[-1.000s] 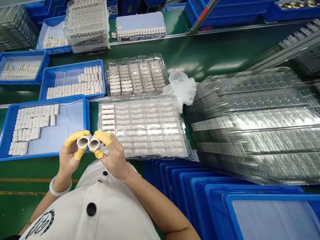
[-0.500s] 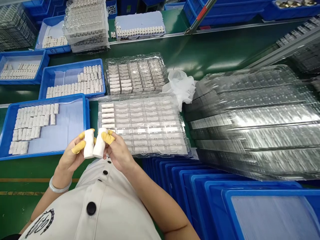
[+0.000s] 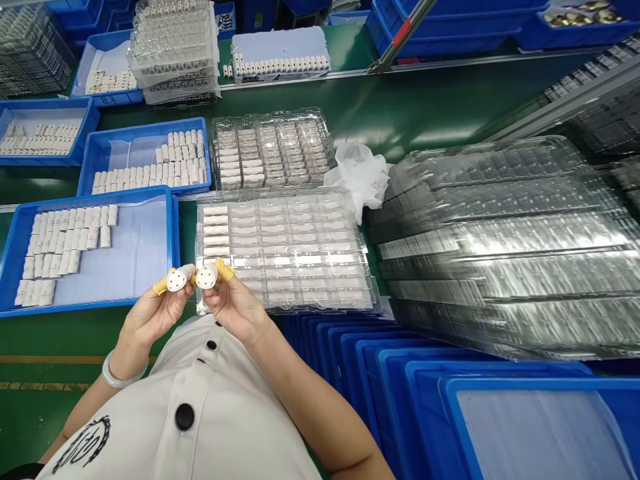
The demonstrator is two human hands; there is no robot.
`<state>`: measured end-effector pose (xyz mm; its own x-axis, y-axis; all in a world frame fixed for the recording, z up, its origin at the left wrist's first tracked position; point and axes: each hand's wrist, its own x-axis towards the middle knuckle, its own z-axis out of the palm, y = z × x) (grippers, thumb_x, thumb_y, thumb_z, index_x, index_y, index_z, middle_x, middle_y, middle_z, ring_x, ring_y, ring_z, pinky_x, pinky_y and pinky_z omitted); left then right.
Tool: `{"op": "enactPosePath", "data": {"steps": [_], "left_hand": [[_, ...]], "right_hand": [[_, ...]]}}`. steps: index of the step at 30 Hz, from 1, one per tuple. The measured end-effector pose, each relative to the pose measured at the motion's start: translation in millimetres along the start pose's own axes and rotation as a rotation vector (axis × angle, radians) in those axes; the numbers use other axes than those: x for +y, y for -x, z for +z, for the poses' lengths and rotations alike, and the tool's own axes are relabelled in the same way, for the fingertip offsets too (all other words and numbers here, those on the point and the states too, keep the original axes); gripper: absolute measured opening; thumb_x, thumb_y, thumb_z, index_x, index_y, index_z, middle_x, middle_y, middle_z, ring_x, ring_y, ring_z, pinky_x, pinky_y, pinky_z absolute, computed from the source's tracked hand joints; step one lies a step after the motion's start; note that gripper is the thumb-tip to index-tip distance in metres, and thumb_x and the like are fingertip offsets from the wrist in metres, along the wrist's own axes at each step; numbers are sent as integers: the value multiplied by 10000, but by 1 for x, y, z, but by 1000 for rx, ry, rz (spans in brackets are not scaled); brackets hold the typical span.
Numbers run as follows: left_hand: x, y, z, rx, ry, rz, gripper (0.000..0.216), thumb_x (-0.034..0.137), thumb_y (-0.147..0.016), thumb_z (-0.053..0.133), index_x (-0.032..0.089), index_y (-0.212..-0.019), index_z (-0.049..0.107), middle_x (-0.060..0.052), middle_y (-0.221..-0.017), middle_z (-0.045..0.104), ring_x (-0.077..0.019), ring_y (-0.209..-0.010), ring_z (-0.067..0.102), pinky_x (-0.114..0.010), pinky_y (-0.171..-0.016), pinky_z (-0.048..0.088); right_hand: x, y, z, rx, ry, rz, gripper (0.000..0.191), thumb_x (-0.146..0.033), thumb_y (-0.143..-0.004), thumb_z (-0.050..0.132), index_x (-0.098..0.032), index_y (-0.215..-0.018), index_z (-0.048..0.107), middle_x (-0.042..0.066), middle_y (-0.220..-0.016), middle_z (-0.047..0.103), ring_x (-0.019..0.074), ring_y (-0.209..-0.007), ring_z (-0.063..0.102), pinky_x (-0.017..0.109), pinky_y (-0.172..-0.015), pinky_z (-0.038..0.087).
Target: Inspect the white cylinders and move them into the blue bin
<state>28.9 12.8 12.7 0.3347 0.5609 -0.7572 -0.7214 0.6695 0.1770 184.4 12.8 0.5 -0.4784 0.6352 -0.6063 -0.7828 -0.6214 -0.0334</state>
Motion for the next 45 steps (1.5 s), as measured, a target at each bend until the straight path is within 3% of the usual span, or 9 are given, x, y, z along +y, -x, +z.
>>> {"op": "enactPosePath", "data": {"steps": [7, 13, 22, 25, 29, 34, 39, 42, 45], "left_hand": [[-1, 5, 9, 68, -3, 23, 255, 162, -993, 283, 93, -1096, 505, -87, -830, 701, -133, -633, 708, -180, -602, 594], [0, 7, 11, 68, 11, 22, 263, 174, -997, 274, 93, -986, 523, -100, -812, 705, -143, -642, 715, -176, -587, 591], [0, 6, 12, 78, -19, 38, 285, 154, -991, 273, 94, -1122, 520, -83, -807, 706, -141, -647, 713, -182, -587, 587], [0, 5, 10, 50, -28, 40, 305, 166, -988, 297, 100, -1198, 508, -78, -828, 703, -141, -673, 711, -190, -608, 589], [-1, 2, 4, 11, -56, 55, 291, 172, -978, 332, 96, -1157, 549, -79, -834, 694, -138, -683, 695, -200, -605, 580], [2, 0, -2, -102, -189, 153, 269, 180, -934, 456, 121, -1155, 598, -70, -862, 693, -148, -708, 669, -265, -685, 564], [6, 1, -2, -205, -287, 190, 373, 189, -931, 445, 148, -1288, 542, -93, -869, 689, -189, -731, 651, -354, -731, 530], [5, 0, -1, -233, -284, 162, 362, 263, -960, 398, 140, -1258, 564, -90, -805, 666, -178, -668, 617, -349, -686, 516], [4, -1, 1, -232, -253, 175, 345, 300, -971, 385, 124, -1153, 619, -84, -800, 647, -155, -678, 602, -298, -662, 508]], "right_hand": [[0, -1, 1, 22, -9, 0, 295, -282, -975, 459, -103, -787, 599, -6, -592, 619, 24, -428, 523, 79, -365, 416], [0, 0, 6, 78, 7, 11, 351, -277, -1007, 359, -99, -808, 587, 0, -606, 609, 26, -434, 521, 79, -359, 414], [0, -3, 0, 34, 4, 3, 273, -287, -970, 470, -103, -811, 594, 1, -628, 611, 24, -443, 513, 82, -372, 417], [0, -4, 0, 42, 2, 9, 318, -301, -980, 446, -93, -793, 597, 8, -621, 609, 24, -439, 512, 85, -376, 412], [1, -5, 0, 26, 38, 11, 332, -314, -979, 442, -100, -788, 608, 13, -638, 620, 33, -453, 519, 104, -385, 410], [4, -3, 3, -73, 143, -42, 182, -311, -881, 605, -130, -876, 632, 31, -748, 667, 91, -581, 598, 189, -527, 512], [7, 2, 4, -70, 325, -150, 211, -314, -799, 686, -117, -857, 637, 30, -689, 652, 118, -553, 608, 216, -493, 498], [8, 4, 5, -64, 365, -211, 228, -310, -780, 711, -144, -907, 621, 16, -710, 658, 121, -559, 617, 230, -530, 511], [9, 7, 8, -79, 345, -220, 294, -373, -850, 638, -159, -1049, 602, 33, -776, 682, 124, -621, 637, 248, -617, 532]]}}
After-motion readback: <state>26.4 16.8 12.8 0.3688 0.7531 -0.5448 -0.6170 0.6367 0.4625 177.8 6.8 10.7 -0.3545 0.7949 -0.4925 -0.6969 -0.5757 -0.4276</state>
